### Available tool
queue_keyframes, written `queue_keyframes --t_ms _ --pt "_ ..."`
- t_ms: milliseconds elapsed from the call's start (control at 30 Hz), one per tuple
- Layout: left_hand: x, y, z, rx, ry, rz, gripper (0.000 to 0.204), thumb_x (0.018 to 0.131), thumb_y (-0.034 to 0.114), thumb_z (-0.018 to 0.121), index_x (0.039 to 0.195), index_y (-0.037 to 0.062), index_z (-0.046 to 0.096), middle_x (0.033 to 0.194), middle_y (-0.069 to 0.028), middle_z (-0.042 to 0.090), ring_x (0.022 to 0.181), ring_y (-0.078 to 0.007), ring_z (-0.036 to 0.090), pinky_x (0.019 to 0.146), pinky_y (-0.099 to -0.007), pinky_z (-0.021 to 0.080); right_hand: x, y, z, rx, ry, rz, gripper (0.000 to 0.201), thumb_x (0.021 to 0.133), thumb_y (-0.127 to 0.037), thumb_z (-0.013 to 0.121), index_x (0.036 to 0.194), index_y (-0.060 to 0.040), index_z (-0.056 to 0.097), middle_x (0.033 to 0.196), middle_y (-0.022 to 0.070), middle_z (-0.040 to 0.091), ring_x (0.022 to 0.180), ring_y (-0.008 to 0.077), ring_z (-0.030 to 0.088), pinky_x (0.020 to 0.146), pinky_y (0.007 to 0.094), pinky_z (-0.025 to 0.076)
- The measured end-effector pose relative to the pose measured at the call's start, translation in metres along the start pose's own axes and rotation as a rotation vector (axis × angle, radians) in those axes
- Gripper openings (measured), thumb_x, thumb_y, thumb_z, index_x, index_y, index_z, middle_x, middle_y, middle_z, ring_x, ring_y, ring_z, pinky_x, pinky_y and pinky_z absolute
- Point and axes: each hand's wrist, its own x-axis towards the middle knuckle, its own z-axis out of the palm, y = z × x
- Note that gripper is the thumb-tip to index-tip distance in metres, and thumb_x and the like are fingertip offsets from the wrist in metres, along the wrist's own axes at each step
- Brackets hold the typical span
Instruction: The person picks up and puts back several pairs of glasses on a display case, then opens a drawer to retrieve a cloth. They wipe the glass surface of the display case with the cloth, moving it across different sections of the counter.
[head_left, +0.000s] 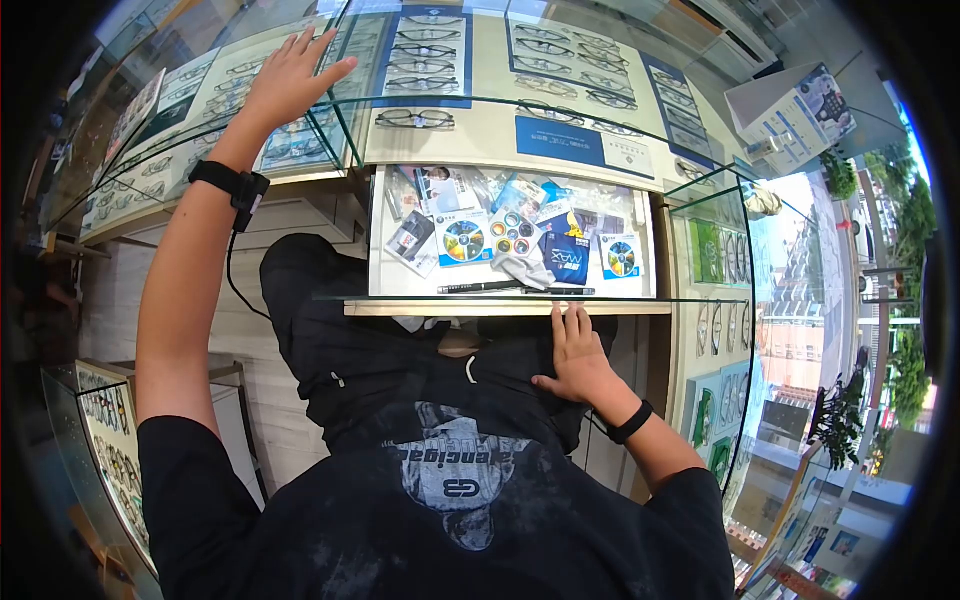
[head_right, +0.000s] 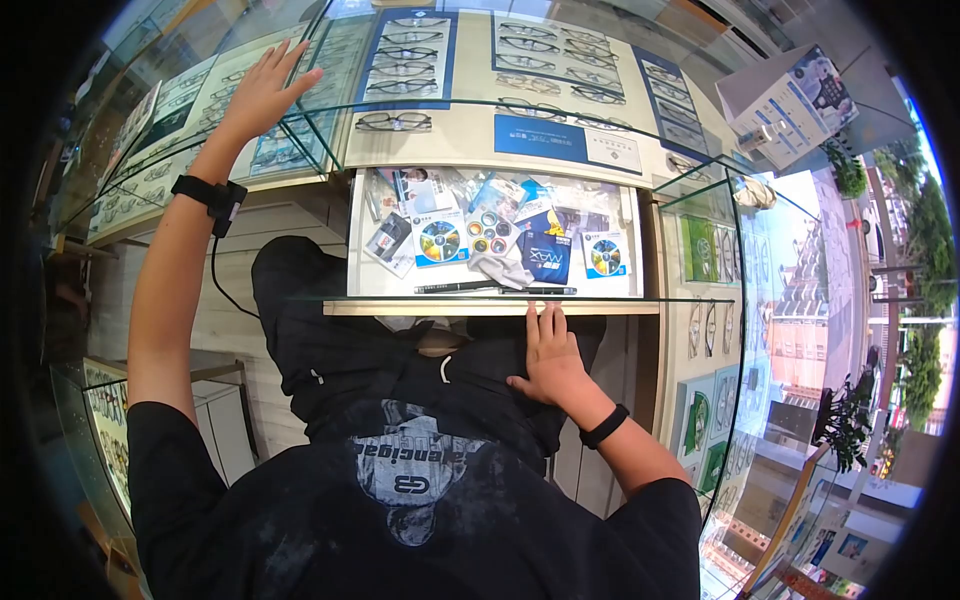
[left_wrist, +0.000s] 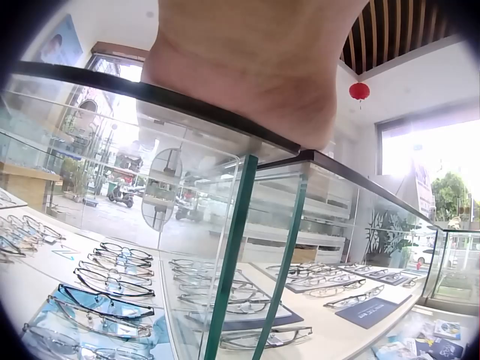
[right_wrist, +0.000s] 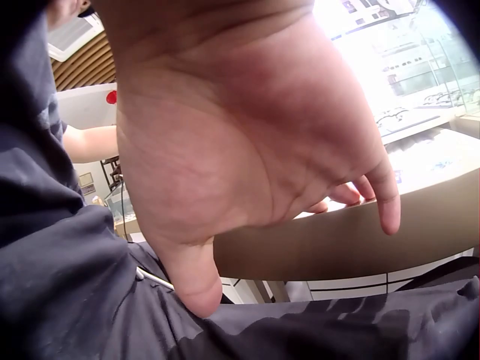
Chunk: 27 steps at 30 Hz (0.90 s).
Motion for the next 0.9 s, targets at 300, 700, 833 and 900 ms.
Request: queue_keyframes --t_ms 300,700,833,900 --pt "0.0023 -0.0048 0.0053 -0.054 0.014 0.020 0.093 0.090 0.084 0.036 0.159 0.0210 0.039 0.165 -0.0182 0.030 0.153 -0.0389 0.025 0.124 -0.0508 0.021 -0.0050 -0.0031 0.0036 -0.008 0.006 0.011 0.126 0.073 -0.058 0.082 0.156 0.0112 0.017 0.154 0.0369 0.029 0.146 0.0491 0.028 0.111 0.0495 0.041" --pt "0.0001 -0.0019 0.0022 -0.066 0.020 0.016 0.092 0.091 0.083 0.036 0.158 0.0210 0.040 0.165 -0.0185 0.031 0.153 -0.0383 0.025 0.125 -0.0505 0.020 -0.0051 -0.0033 0.0029 0.020 0.022 0.007 0.125 0.073 -0.055 0.083 0.155 0.0120 0.018 0.151 0.0377 0.030 0.144 0.0501 0.029 0.112 0.0506 0.039" --pt "0.0002 -0.0010 0.0024 0.012 0.017 0.007 0.088 0.093 0.080 0.038 0.158 0.0212 0.039 0.166 -0.0155 0.030 0.154 -0.0350 0.026 0.124 -0.0469 0.023 -0.0045 -0.0026 0.0058 0.001 0.055 0.007 0.126 0.071 -0.055 0.085 0.156 0.0108 0.018 0.152 0.0364 0.031 0.144 0.0487 0.030 0.109 0.0487 0.042" --pt "-0.0003 0.0008 0.0004 0.016 0.017 0.006 0.088 0.093 0.080 0.038 0.158 0.0212 0.039 0.166 -0.0155 0.030 0.154 -0.0350 0.026 0.124 -0.0469 0.023 -0.0045 -0.0028 0.0060 0.004 0.055 0.006 0.127 0.071 -0.055 0.085 0.156 0.0109 0.017 0.152 0.0364 0.030 0.144 0.0487 0.030 0.109 0.0488 0.042"
